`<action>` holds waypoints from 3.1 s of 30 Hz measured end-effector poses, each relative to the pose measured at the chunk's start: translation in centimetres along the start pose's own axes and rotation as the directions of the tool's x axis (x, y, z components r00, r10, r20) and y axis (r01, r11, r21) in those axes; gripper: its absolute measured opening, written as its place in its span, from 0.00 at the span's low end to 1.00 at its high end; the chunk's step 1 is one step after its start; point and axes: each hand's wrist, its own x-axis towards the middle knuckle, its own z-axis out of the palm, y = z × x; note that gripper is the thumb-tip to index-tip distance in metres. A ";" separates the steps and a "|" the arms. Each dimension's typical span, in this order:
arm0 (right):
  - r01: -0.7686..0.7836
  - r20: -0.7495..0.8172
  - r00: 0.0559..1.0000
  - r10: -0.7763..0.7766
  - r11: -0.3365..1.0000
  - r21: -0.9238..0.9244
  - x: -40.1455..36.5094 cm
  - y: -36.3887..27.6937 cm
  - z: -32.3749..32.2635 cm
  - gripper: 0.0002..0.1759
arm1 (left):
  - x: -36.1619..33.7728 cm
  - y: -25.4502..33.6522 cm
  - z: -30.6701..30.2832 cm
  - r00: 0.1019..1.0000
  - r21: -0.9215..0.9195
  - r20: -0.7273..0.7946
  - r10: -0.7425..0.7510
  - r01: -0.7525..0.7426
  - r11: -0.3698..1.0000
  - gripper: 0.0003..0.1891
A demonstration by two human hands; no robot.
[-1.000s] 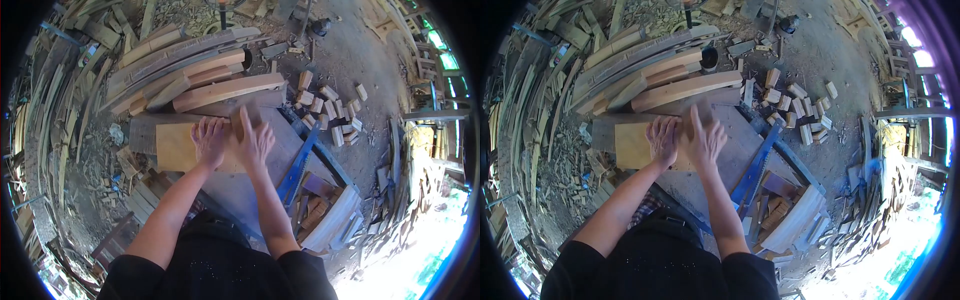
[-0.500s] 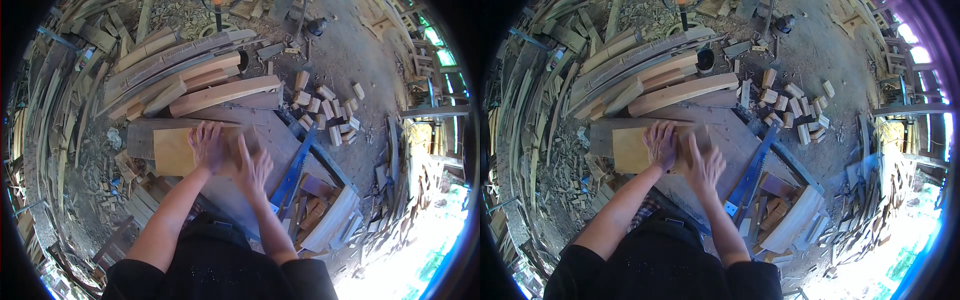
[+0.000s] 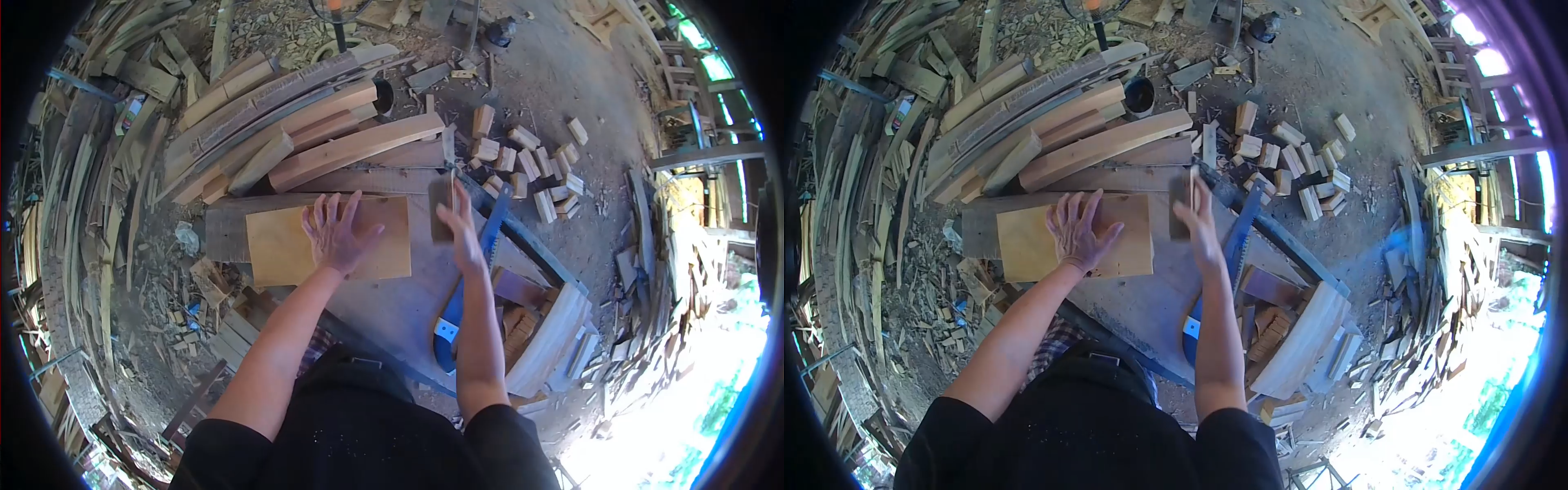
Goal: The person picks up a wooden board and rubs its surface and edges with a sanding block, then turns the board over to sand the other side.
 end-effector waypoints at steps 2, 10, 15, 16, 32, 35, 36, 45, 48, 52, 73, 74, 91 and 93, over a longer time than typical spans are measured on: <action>-0.017 0.039 0.999 0.015 0.999 0.048 -5.6 0.7 0.8 0.45 | 0.2 0.0 -0.2 1.000 0.018 0.001 0.010 -0.010 1.000 0.44; 0.058 0.061 0.996 -0.059 0.998 0.020 2.6 2.4 4.0 0.46 | 0.0 0.2 -0.2 0.999 0.073 0.052 0.000 -0.004 0.997 0.44; 0.078 0.105 0.991 -0.087 0.993 0.087 -4.7 5.0 2.2 0.46 | 0.8 0.1 0.0 0.999 0.075 0.022 0.024 -0.026 0.997 0.43; 0.053 0.100 0.993 -0.060 0.996 0.075 -7.0 5.9 1.8 0.46 | 0.7 0.2 -0.1 0.999 0.072 0.020 0.026 -0.027 0.997 0.42; -0.010 0.075 0.997 0.003 0.995 0.095 -6.1 6.0 2.1 0.49 | 0.5 0.1 0.0 0.999 0.083 0.028 0.033 -0.035 0.996 0.42; 0.009 0.125 0.992 -0.035 0.980 0.197 3.1 2.5 3.5 0.46 | 0.5 -0.1 0.2 0.999 0.097 0.020 0.042 -0.044 0.994 0.42; 0.008 0.125 0.992 -0.035 0.978 0.208 4.1 2.4 3.7 0.46 | 0.4 -0.2 0.2 0.999 0.107 0.023 0.046 -0.048 0.993 0.42; -0.114 -0.029 0.992 0.120 0.980 0.162 -16.2 8.3 2.1 0.47 | 0.4 -0.1 0.2 0.999 0.075 -0.012 0.050 -0.049 0.996 0.36; -0.223 0.099 0.970 0.223 0.975 -0.018 -19.1 10.0 0.3 0.47 | 0.3 -0.5 1.2 0.994 0.132 -0.069 0.084 -0.074 0.988 0.36; -0.229 -0.042 0.971 0.234 0.969 0.095 -20.4 8.6 -1.3 0.46 | 1.3 -0.7 1.4 0.971 0.109 -0.133 0.199 -0.185 0.977 0.35; 0.026 -0.289 0.949 0.122 0.889 0.458 -18.5 7.3 0.7 0.29 | -3.6 3.0 0.2 0.607 -0.129 0.357 0.710 -0.721 0.681 0.43; 0.011 -0.292 0.948 0.130 0.899 0.437 -18.5 7.1 0.7 0.29 | -5.0 2.6 0.1 0.586 -0.116 0.399 0.705 -0.731 0.673 0.48; 0.054 -0.218 0.976 0.022 0.940 0.336 -18.5 7.4 1.0 0.35 | -14.0 -7.2 -3.6 0.961 -0.166 -0.015 0.277 -0.276 0.947 0.50; 0.074 -0.201 0.979 -0.013 0.951 0.301 -18.1 6.2 1.9 0.36 | -14.9 -7.6 -3.1 0.992 -0.246 -0.122 -0.022 -0.009 0.969 0.50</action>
